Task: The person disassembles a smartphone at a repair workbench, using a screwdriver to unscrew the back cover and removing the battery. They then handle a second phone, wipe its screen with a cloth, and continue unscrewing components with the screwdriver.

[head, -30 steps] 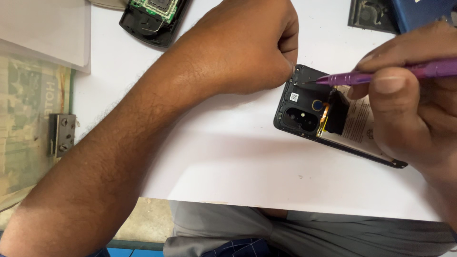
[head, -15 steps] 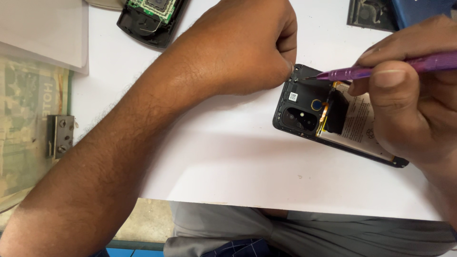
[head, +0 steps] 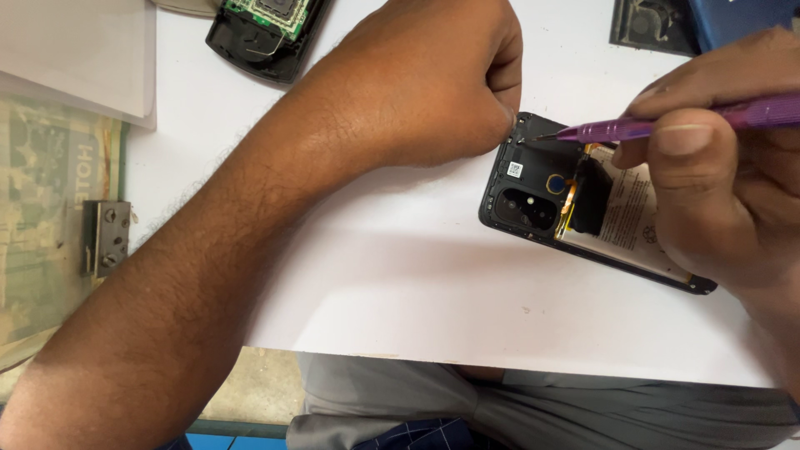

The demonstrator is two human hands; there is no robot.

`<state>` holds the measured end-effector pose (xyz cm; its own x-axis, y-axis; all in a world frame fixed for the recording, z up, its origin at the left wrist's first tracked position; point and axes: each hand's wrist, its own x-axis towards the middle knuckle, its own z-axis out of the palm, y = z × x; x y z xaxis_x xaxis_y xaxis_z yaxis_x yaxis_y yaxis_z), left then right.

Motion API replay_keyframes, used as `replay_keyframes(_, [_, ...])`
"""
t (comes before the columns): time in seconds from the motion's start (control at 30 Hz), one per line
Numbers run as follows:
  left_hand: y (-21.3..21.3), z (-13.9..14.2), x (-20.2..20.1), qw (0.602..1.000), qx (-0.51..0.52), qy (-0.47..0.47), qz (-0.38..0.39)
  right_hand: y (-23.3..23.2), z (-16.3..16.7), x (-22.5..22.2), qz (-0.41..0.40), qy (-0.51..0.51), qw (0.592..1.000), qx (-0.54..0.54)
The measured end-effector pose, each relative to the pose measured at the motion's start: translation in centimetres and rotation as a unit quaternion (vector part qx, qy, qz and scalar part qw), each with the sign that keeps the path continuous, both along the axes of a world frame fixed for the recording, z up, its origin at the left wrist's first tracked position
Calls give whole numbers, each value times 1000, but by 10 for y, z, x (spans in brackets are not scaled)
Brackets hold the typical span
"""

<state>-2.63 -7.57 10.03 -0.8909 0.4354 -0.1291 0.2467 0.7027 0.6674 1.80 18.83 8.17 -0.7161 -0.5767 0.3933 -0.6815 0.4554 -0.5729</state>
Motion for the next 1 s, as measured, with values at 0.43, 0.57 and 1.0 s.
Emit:
replay_keyframes(0.43, [-1,2,2,1000,-3,-2,-1,-4,-5,1,0,0,1000,-28])
replay_keyframes(0.57, [-2,1,2,1000,-8,-13,5,-5,-3,0,12,-2,1000,-21])
replay_keyframes(1.0, [-1,1,0,938,291,52,-183,1,-18,-4,-10,-7,997,-77])
